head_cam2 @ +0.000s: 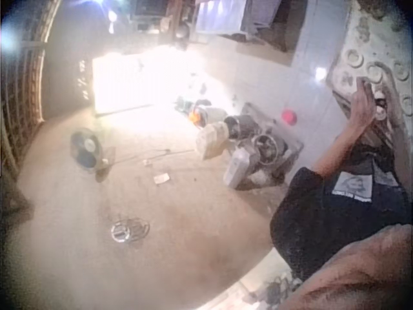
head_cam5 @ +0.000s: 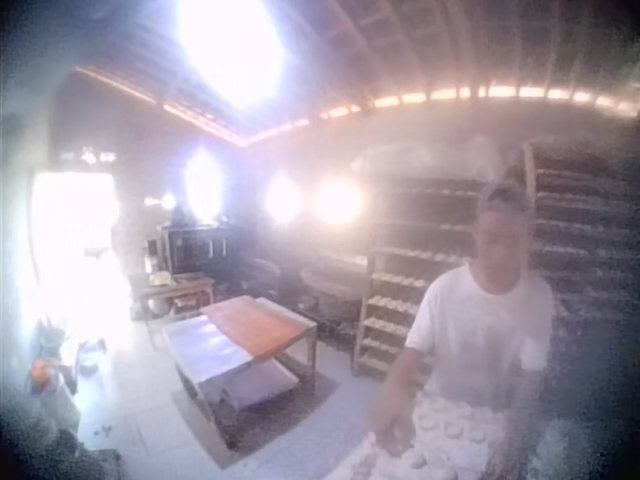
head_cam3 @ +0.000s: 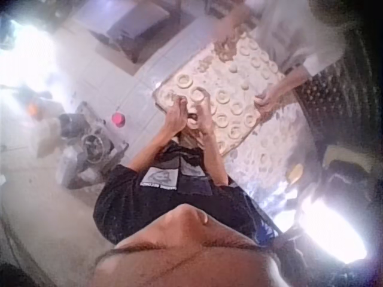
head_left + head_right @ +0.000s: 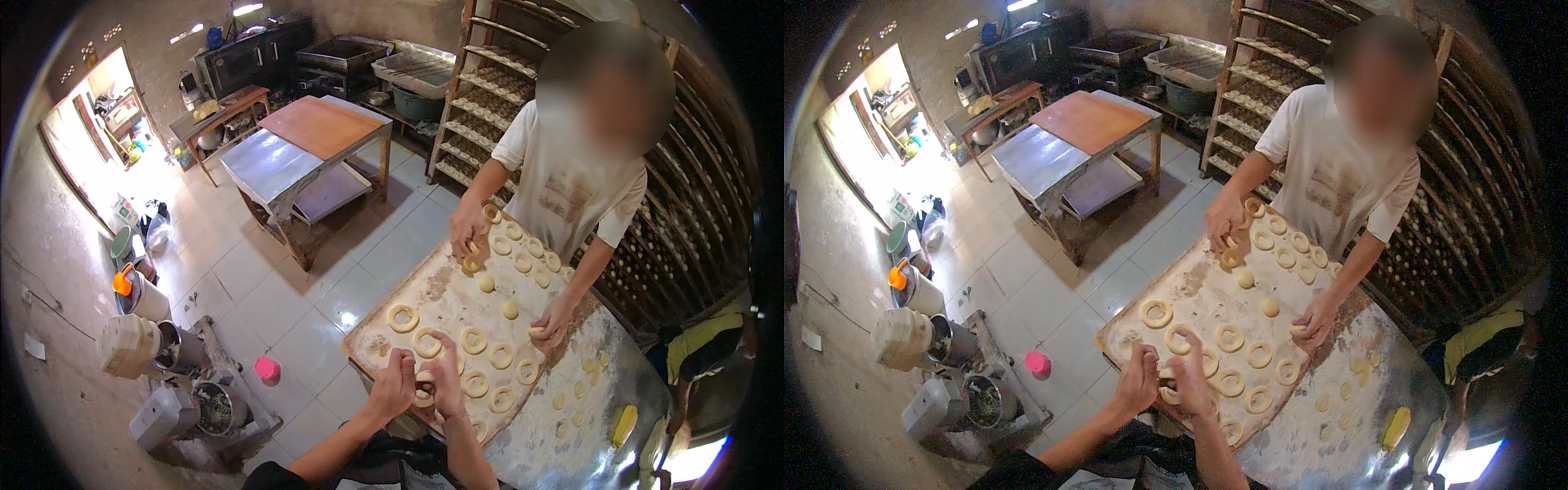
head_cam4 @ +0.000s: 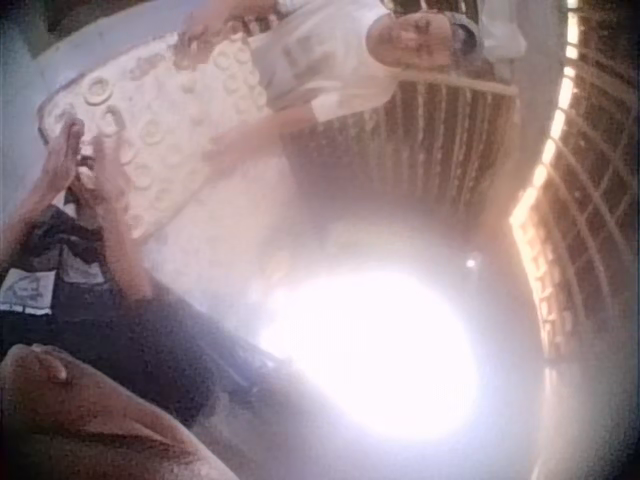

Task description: The person shapes small pieces of dough into rings by hand and places them on a wooden board. Another person works alongside, also shaping dough and arranging it on the board.

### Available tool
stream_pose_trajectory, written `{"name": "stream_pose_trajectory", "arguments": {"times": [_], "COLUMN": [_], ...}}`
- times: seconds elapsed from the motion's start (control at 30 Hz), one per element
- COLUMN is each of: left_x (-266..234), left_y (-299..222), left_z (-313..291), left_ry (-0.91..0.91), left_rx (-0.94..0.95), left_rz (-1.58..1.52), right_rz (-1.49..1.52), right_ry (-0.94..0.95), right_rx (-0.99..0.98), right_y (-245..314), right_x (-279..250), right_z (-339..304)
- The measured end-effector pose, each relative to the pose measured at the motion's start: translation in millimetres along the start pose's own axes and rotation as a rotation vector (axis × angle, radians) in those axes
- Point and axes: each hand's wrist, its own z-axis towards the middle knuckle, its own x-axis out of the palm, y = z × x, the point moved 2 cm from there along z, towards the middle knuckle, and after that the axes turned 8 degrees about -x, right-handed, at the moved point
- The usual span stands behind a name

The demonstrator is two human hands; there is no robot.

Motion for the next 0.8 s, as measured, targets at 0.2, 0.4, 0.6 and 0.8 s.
{"name": "stream_pose_trajectory", "arguments": {"times": [0.2,0.4,0.6,0.8], "left_x": [-12,-34,-19,-19], "left_y": [12,42,42,36], "left_z": [46,43,30,30], "left_ry": [-0.22,-0.102,-0.015,-0.091], "left_rx": [0.131,-0.048,0.07,0.228], "left_rz": [0.65,0.797,0.836,0.719], "right_rz": [-0.561,-1.329,-1.524,-1.17], "right_ry": [-0.134,-0.159,-0.045,-0.278], "right_rx": [0.077,-0.07,-0.03,-0.17], "right_y": [8,9,-21,-7], "right_x": [3,3,24,-26], "right_z": [20,7,10,-16]}}
